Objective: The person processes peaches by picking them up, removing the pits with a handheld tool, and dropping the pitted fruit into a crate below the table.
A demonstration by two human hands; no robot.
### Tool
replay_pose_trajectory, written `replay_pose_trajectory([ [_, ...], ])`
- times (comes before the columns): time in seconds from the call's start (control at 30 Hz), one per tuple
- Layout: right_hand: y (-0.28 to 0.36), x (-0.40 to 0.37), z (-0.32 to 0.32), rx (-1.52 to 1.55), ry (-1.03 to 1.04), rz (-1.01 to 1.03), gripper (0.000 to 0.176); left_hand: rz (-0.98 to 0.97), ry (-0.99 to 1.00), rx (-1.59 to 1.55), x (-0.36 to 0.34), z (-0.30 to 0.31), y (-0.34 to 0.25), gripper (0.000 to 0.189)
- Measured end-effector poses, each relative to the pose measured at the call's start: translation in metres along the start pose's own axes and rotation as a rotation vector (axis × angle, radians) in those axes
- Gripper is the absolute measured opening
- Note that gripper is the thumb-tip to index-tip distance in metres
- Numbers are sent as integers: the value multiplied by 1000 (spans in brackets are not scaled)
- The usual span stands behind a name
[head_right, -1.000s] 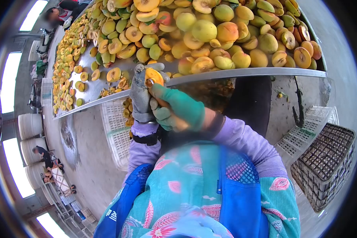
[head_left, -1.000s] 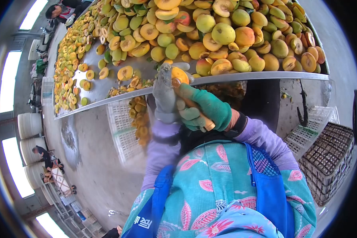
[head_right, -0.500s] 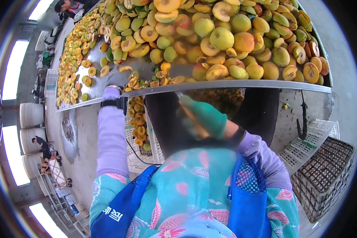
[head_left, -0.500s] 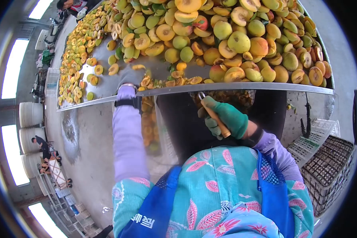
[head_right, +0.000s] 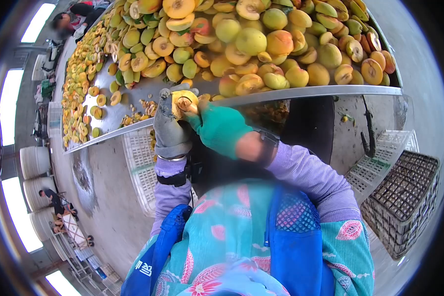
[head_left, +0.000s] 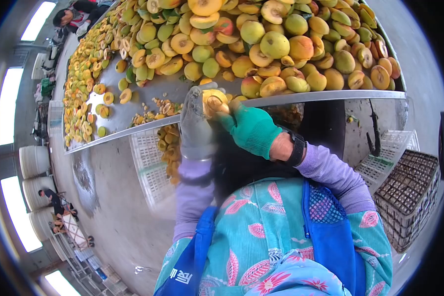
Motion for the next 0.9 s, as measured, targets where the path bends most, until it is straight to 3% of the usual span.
replay_pose_trajectory([
  [0.13,-6,-4,-3,-21,37,-9,42,180,-65,-207,-4,-6,-12,22],
  [0.33,-16,-13,-21,49,16,38,38,-85,-145,219,-2,-9,-11,32],
  [0.37,-22,-17,-24,112,21,-48,36,-109,-145,271,0,-14,-15,32],
  [0.4,-28,-21,-27,174,21,-134,35,-35,-147,287,-2,-17,-16,33],
  [0.5,-27,-24,-21,122,-21,-144,35,-51,-180,159,-4,-16,2,28],
  [0.6,-21,-24,-14,158,-107,-141,34,-311,-154,391,-6,-21,-16,32],
  [0.7,-21,-25,-15,153,-19,-189,35,-162,-163,184,-8,-21,-12,31],
  [0.8,-28,-26,-19,348,44,-244,37,-194,-101,233,-4,-20,2,30],
  [0.9,-33,-28,-24,515,-34,-211,39,-215,-30,371,-1,-27,-16,30],
])
Point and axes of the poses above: each hand's wrist, its own x-axis towards the middle knuckle, its own z-axis out of the back of the hand, y = z × x, the point moved 5 cm from there along x, towards the middle knuckle, and after that the axes turned 4 degrees about -y, right-handed, at the moved point
